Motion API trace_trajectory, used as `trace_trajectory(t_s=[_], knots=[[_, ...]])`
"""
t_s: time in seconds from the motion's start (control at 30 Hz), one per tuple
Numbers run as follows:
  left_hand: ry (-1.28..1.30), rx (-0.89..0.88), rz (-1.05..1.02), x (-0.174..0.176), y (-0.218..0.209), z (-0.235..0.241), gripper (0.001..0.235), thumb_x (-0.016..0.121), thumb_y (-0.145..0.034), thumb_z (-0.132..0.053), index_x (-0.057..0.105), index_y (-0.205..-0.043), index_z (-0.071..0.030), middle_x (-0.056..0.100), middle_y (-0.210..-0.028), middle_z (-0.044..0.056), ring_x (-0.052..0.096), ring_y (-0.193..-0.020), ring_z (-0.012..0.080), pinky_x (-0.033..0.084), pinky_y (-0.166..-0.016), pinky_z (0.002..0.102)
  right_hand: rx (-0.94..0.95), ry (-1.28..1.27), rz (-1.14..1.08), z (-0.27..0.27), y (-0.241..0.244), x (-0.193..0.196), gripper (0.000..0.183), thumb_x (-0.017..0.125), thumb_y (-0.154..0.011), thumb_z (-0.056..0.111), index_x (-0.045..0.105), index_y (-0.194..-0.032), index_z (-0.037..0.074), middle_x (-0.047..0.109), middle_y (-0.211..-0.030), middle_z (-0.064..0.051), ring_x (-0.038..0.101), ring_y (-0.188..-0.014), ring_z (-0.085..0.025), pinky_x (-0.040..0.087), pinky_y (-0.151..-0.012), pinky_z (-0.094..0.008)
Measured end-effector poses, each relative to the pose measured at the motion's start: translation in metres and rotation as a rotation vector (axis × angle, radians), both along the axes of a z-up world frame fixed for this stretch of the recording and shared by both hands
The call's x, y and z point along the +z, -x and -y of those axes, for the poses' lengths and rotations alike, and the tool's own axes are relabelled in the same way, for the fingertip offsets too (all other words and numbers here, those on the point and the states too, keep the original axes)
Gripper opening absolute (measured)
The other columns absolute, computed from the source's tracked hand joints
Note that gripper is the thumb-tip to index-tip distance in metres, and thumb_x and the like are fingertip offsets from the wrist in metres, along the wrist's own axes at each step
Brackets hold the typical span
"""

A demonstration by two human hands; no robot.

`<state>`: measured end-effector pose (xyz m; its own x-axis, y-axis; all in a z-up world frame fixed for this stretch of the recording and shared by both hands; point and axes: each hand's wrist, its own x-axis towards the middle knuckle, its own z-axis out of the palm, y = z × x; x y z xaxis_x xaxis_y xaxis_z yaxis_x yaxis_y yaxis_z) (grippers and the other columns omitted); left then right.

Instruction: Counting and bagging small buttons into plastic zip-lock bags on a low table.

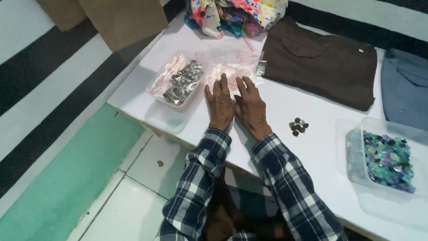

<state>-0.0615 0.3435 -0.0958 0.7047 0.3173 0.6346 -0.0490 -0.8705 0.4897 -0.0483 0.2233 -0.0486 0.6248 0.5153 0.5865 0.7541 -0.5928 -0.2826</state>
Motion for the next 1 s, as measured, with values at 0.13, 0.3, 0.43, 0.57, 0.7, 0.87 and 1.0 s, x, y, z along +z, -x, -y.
trace_trajectory(t_s=[0.13, 0.3, 0.43, 0.57, 0.7, 0.87, 1.0], knots=[[0.142, -0.054, 0.061, -0.011, -0.001, -0.008, 0.070, 0.064, -0.089, -0.011, 0.032, -0.149, 0.005, 0.062, -0.128, 0.028, 0.062, -0.121, 0.0397, 0.026, -0.113, 0.063, -0.053, 0.059, -0.072, -0.022, -0.029, -0.019, 0.059, 0.065, -0.098, 0.021, 0.044, -0.153, 0.016, 0.048, -0.146, -0.018, 0.066, -0.107, -0.043, 0.061, -0.082, -0.054], [0.173, -0.125, 0.088, -0.003, -0.001, 0.001, 0.062, 0.052, -0.084, 0.004, 0.040, -0.145, -0.001, 0.071, -0.103, 0.016, 0.072, -0.105, 0.0317, 0.035, -0.115, 0.056, -0.091, 0.057, -0.015, -0.016, -0.029, -0.022, 0.023, 0.066, -0.096, 0.025, 0.072, -0.117, 0.019, 0.069, -0.119, -0.007, 0.074, -0.091, -0.031, 0.063, -0.069, -0.040], [0.162, -0.105, 0.167, 0.019, 0.011, 0.007, 0.046, 0.041, -0.097, -0.003, 0.045, -0.143, -0.003, 0.062, -0.126, 0.020, 0.063, -0.119, 0.0389, 0.042, -0.111, 0.056, -0.019, -0.277, -0.038, -0.007, -0.046, -0.042, 0.009, 0.071, -0.098, 0.013, 0.071, -0.106, 0.016, 0.069, -0.105, -0.004, 0.073, -0.100, -0.026, 0.061, -0.079, -0.032], [0.207, -0.002, 0.257, 0.028, 0.013, 0.011, 0.030, 0.053, -0.102, -0.020, 0.057, -0.127, -0.005, 0.065, -0.105, 0.012, 0.070, -0.099, 0.0313, 0.057, -0.089, 0.043, -0.021, -0.493, -0.108, -0.008, -0.030, -0.019, 0.006, 0.069, -0.101, 0.011, 0.073, -0.106, 0.010, 0.072, -0.105, -0.009, 0.073, -0.099, -0.029, 0.062, -0.075, -0.034], [0.409, -0.139, 0.129, 0.028, 0.019, 0.012, 0.033, 0.046, -0.106, -0.042, 0.065, -0.114, -0.017, 0.073, -0.085, 0.005, 0.075, -0.083, 0.0287, 0.062, -0.077, 0.041, -0.038, -0.599, -0.191, -0.007, -0.019, -0.009, 0.016, 0.060, -0.106, 0.012, 0.072, -0.113, 0.004, 0.074, -0.112, -0.017, 0.072, -0.102, -0.035, 0.062, -0.076, -0.037], [0.746, -0.233, -0.009, 0.041, 0.011, 0.006, 0.055, 0.040, -0.102, -0.059, 0.068, -0.111, -0.013, 0.076, -0.088, 0.008, 0.077, -0.083, 0.0237, 0.060, -0.084, 0.038, 0.083, -0.594, -0.145, -0.004, -0.013, -0.005, 0.020, 0.062, -0.099, 0.000, 0.074, -0.113, 0.008, 0.070, -0.119, -0.015, 0.072, -0.099, -0.032, 0.065, -0.076, -0.036], [0.935, -0.239, -0.093, 0.041, -0.006, 0.004, 0.051, 0.059, -0.092, -0.062, 0.068, -0.119, -0.020, 0.073, -0.076, 0.007, 0.075, -0.080, 0.0186, 0.059, -0.082, 0.033, 0.159, -0.624, -0.175, -0.003, -0.006, -0.002, 0.018, 0.065, -0.094, -0.005, 0.075, -0.105, 0.003, 0.070, -0.113, -0.017, 0.072, -0.101, -0.036, 0.065, -0.074, -0.032]])
